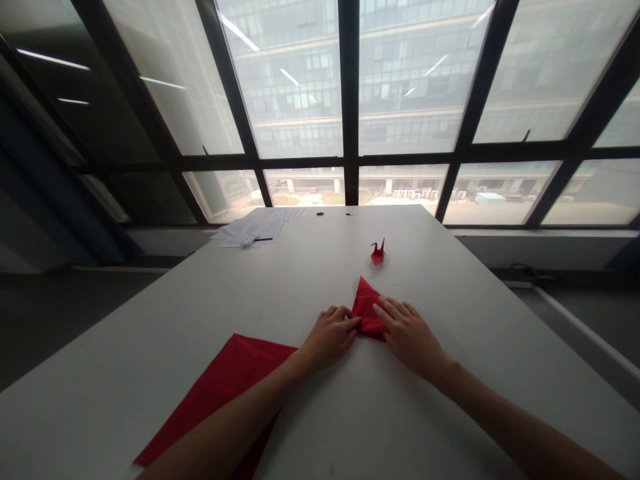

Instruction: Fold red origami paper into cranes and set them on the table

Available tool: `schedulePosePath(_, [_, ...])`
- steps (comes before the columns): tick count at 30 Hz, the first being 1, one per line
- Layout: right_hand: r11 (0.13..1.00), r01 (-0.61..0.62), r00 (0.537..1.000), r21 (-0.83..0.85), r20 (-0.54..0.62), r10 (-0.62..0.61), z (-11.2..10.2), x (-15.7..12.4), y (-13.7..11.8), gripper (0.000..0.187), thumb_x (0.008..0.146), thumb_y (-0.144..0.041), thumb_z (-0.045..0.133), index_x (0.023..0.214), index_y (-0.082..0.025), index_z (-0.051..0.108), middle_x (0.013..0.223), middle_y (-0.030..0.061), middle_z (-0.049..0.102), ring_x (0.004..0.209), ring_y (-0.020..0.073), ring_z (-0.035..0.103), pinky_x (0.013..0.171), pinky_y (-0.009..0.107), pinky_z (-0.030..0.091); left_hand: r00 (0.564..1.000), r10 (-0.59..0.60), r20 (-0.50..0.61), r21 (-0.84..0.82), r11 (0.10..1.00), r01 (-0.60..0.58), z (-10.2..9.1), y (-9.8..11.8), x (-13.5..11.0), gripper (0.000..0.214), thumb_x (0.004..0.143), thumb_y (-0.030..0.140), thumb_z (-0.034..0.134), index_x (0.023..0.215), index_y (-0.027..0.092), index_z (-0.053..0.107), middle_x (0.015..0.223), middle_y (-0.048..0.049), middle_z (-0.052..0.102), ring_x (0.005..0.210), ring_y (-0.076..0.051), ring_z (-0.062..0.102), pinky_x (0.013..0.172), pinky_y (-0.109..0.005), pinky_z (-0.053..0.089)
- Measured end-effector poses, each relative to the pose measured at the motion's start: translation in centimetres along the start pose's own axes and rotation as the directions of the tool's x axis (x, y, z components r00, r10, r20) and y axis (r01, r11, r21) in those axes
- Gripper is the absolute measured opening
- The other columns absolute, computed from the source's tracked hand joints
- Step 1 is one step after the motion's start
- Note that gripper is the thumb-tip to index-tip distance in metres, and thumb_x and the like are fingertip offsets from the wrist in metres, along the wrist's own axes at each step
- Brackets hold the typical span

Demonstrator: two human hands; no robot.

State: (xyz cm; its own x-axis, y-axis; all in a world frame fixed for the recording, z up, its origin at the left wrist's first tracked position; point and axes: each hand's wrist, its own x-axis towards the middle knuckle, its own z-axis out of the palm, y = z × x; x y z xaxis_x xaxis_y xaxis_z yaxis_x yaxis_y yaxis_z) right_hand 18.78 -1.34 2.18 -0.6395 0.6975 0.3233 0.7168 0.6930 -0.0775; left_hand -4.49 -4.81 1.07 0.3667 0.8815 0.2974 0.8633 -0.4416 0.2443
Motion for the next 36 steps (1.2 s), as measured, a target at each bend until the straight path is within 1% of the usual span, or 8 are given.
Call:
schedulePosePath(3, [0.957, -0.286, 0.954, 0.047, 0.108, 0.280, -1.4, -0.2, 2.2, 0.061, 0.081, -0.017, 0.059, 0.141, -0.014, 0.050, 0.130, 0.0163, 0.063, 0.118, 0.0298, 0.057, 0.095, 0.038, 0.045, 0.999, 0.026, 0.019, 0.015, 1.000, -0.026, -0.1, 0.0, -0.1, 0.036, 0.094, 0.025, 0.055, 0.130, 0.030, 0.061, 0.117, -0.0056, 0.061, 0.108, -0.025, 0.052, 0.094, -0.040, 0.042])
schedulePosePath(7, [0.868, -0.491, 0.838, 0.076, 0.314, 0.446, -1.8, -0.3, 4.3, 0.029, 0.080, -0.020, 0.056, 0.106, -0.020, 0.069, 0.100, 0.0102, 0.073, 0.093, 0.0256, 0.067, 0.072, 0.032, 0.045, 0.999, 0.031, 0.029, 0.026, 0.999, -0.032, 0.0, -0.1, -0.1, 0.036, 0.094, 0.026, 0.055, 0.131, 0.029, 0.059, 0.120, -0.0060, 0.060, 0.111, -0.026, 0.051, 0.095, -0.042, 0.042])
schedulePosePath(14, [0.886, -0.436, 0.859, -0.157, 0.222, 0.461, -1.3, -0.2, 4.1, 0.023, 0.083, -0.011, 0.047, 0.088, -0.018, 0.068, 0.090, 0.0125, 0.073, 0.083, 0.0255, 0.069, 0.068, 0.032, 0.041, 0.998, 0.047, 0.033, 0.071, 0.996, -0.049, -0.1, -0.2, 0.0, 0.035, 0.095, 0.026, 0.053, 0.129, 0.026, 0.060, 0.121, -0.0066, 0.060, 0.112, -0.026, 0.051, 0.094, -0.042, 0.043])
schedulePosePath(19, [0.942, -0.306, 0.902, 0.141, 0.358, 0.240, -2.9, -0.4, 5.9, 0.021, 0.085, -0.030, 0.060, 0.100, -0.020, 0.071, 0.102, 0.0110, 0.072, 0.093, 0.0248, 0.067, 0.075, 0.030, 0.045, 0.998, 0.054, 0.031, 0.099, 0.993, -0.057, -0.2, -0.1, -0.1, 0.034, 0.094, 0.026, 0.054, 0.128, 0.025, 0.061, 0.120, -0.0072, 0.060, 0.111, -0.026, 0.052, 0.094, -0.042, 0.044])
schedulePosePath(23, [0.814, -0.429, 0.880, 0.393, 0.387, 0.277, -3.4, 0.4, 7.6, 0.047, 0.089, -0.051, 0.055, 0.116, -0.015, 0.070, 0.107, 0.0137, 0.073, 0.090, 0.0237, 0.067, 0.075, 0.029, 0.048, 0.997, 0.068, 0.034, 0.112, 0.991, -0.072, 0.0, -0.2, -0.1, 0.035, 0.095, 0.026, 0.053, 0.129, 0.025, 0.060, 0.121, -0.0079, 0.060, 0.112, -0.026, 0.052, 0.094, -0.042, 0.044])
schedulePosePath(26, [0.773, -0.482, 0.876, 0.413, 0.251, 0.412, -2.1, 1.2, 7.7, 0.044, 0.091, -0.044, 0.051, 0.110, -0.011, 0.072, 0.102, 0.0149, 0.074, 0.087, 0.0237, 0.068, 0.076, 0.031, 0.048, 0.997, 0.072, 0.034, 0.104, 0.992, -0.075, 0.0, -0.3, 0.0, 0.035, 0.095, 0.025, 0.053, 0.129, 0.025, 0.060, 0.121, -0.0083, 0.060, 0.112, -0.026, 0.052, 0.094, -0.042, 0.045])
schedulePosePath(30, [0.724, -0.492, 0.869, 0.485, 0.328, 0.371, -0.3, 1.6, 6.9, 0.038, 0.081, -0.041, 0.064, 0.099, -0.010, 0.077, 0.085, 0.0107, 0.076, 0.075, 0.0224, 0.066, 0.067, 0.029, 0.047, 0.997, 0.071, 0.022, 0.049, 0.996, -0.072, 0.2, -0.5, 0.0, 0.036, 0.094, 0.023, 0.054, 0.129, 0.026, 0.062, 0.120, -0.0078, 0.061, 0.112, -0.026, 0.053, 0.095, -0.042, 0.045])
schedulePosePath(36, [0.424, -0.586, 0.807, 0.691, 0.452, 0.380, -1.0, 1.3, 6.2, 0.024, 0.076, -0.030, 0.070, 0.092, -0.013, 0.073, 0.084, 0.0065, 0.076, 0.076, 0.0204, 0.068, 0.064, 0.027, 0.049, 0.975, -0.175, -0.136, -0.374, 0.920, 0.114, 0.9, -1.6, 0.5, 0.039, 0.096, 0.021, 0.048, 0.133, 0.022, 0.058, 0.119, -0.0094, 0.064, 0.101, -0.020, 0.061, 0.092, -0.037, 0.050])
